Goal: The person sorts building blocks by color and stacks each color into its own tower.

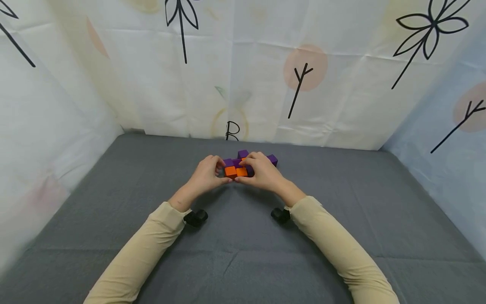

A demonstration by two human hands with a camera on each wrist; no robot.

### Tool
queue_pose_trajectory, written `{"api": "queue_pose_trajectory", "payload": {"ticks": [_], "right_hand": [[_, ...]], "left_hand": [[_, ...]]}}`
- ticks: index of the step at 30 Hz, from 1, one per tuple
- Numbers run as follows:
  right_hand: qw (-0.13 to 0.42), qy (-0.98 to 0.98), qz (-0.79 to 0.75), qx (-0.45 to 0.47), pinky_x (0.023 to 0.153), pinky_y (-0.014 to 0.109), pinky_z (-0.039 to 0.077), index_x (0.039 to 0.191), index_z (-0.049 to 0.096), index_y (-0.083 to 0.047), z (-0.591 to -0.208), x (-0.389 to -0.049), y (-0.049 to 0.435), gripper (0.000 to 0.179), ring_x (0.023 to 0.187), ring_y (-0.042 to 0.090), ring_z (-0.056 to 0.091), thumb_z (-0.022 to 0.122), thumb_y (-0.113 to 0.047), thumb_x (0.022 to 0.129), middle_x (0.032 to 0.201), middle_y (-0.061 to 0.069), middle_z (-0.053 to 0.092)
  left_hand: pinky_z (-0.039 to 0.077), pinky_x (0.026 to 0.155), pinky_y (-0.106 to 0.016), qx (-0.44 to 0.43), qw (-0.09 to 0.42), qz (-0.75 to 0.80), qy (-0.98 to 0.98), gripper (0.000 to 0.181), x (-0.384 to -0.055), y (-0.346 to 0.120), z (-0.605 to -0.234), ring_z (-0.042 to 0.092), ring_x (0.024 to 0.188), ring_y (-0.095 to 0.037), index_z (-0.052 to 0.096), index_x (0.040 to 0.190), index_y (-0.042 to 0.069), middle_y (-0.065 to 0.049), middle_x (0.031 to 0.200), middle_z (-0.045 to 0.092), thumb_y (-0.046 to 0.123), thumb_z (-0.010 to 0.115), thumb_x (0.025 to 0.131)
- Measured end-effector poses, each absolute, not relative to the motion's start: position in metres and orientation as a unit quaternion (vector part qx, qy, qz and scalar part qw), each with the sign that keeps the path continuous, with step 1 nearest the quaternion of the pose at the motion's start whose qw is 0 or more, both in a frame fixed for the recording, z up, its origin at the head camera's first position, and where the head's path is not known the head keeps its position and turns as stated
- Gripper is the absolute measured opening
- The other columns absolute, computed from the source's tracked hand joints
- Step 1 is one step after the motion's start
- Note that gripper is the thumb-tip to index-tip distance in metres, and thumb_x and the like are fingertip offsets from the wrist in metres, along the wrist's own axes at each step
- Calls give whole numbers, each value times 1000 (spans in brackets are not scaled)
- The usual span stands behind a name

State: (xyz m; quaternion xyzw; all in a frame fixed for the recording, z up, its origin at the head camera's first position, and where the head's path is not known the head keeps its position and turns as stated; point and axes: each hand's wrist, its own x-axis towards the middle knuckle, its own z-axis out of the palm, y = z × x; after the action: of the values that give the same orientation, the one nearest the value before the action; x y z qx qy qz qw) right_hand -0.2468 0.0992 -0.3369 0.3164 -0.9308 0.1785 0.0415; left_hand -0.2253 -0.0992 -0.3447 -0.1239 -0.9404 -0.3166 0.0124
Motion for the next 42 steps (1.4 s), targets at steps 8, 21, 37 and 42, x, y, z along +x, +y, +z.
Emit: {"api": "queue_pose_trajectory", "payload": {"ticks": [8, 21, 37, 42], "right_hand": [[33, -932, 174, 318, 92, 44, 43, 114, 69, -5, -339, -250, 89, 42, 105, 28, 52, 75, -32, 83, 113, 12, 64], [38, -933, 181, 307, 87, 42, 42, 109, 70, -3, -342, -255, 80, 33, 98, 27, 55, 75, -25, 84, 107, 11, 66], [49, -924, 219, 311, 96, 46, 40, 107, 70, -3, -344, -251, 77, 32, 101, 25, 58, 75, -24, 84, 105, 10, 69], [67, -917, 242, 309, 98, 47, 40, 106, 71, -4, -343, -248, 77, 31, 99, 25, 58, 76, -24, 83, 103, 9, 69]], "left_hand": [[50, 82, -38, -102, 11, -327, -939, 38, -226, -98, -347, 55, 91, -26, 60, 107, -1, -15, 102, 57, 20, 78, 81], [51, 81, -37, -80, 6, -336, -938, 34, -229, -93, -348, 56, 89, -25, 60, 105, -1, -14, 100, 58, 14, 78, 80], [53, 84, -37, -62, -3, -365, -929, 32, -226, -95, -345, 60, 92, -26, 61, 107, -2, -16, 102, 60, 9, 76, 81], [55, 85, -38, -71, 6, -375, -924, 31, -223, -97, -342, 61, 92, -27, 61, 107, -2, -17, 103, 60, 7, 75, 82]]}}
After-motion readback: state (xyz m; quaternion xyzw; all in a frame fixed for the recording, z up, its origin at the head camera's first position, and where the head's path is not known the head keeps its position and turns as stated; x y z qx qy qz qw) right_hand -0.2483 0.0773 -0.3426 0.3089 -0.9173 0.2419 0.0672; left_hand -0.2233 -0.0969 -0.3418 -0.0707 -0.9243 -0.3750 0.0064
